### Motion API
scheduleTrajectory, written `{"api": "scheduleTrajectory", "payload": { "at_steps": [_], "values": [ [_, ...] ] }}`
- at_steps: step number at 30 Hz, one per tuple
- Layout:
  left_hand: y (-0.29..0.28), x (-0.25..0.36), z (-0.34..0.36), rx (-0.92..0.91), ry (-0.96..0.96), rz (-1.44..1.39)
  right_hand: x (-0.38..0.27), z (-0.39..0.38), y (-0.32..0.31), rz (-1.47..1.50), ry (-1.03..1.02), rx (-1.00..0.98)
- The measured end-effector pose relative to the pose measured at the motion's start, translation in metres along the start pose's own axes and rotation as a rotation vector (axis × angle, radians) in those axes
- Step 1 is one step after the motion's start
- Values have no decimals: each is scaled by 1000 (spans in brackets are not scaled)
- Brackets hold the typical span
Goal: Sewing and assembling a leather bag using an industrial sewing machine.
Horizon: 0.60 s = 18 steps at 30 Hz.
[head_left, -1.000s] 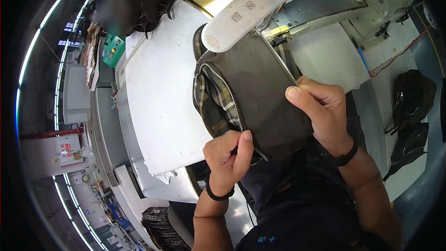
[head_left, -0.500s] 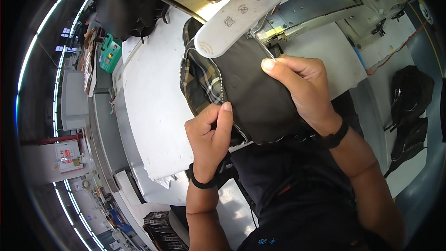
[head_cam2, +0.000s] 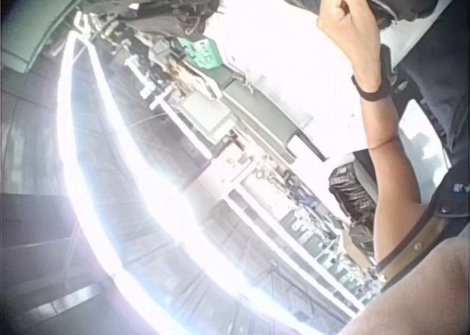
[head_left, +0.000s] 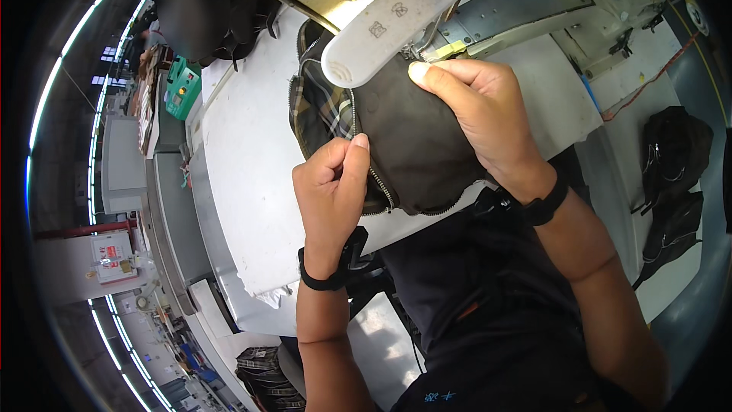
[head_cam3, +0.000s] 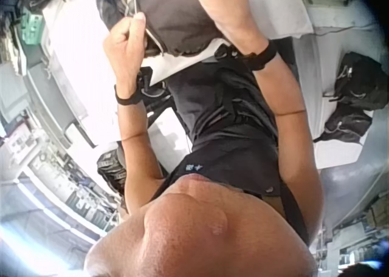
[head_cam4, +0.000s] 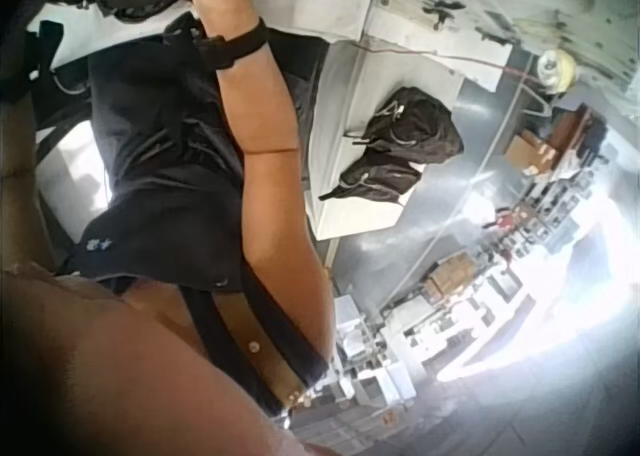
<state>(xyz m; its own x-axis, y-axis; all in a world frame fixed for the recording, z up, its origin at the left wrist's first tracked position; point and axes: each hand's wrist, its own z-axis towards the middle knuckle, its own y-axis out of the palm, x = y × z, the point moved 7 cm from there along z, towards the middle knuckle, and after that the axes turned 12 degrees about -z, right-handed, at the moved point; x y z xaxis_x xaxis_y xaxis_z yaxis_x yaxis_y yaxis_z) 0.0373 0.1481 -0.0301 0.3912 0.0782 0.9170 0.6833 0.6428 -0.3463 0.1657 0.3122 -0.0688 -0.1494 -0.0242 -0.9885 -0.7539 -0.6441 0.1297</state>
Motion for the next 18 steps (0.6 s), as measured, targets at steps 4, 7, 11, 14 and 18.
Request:
{"api": "scheduleTrajectory", "payload": {
  "at_steps": [4,7,11,14,18],
  "values": [
    [-1,1,-3,15,-30,-25,-2,-8,0,-31,35,-30],
    [-1,1,-6,27,-57,-46,-2,-23,-3,-8,18,1],
    [1,1,-7,32,-45,-59,-4,-35,-10,-55,-70,44],
    [3,1,-7,27,-43,-55,-4,-35,-14,-133,-82,9],
    [5,0,-7,10,-53,-62,-4,-31,-13,-113,-67,-55]
  ]
}}
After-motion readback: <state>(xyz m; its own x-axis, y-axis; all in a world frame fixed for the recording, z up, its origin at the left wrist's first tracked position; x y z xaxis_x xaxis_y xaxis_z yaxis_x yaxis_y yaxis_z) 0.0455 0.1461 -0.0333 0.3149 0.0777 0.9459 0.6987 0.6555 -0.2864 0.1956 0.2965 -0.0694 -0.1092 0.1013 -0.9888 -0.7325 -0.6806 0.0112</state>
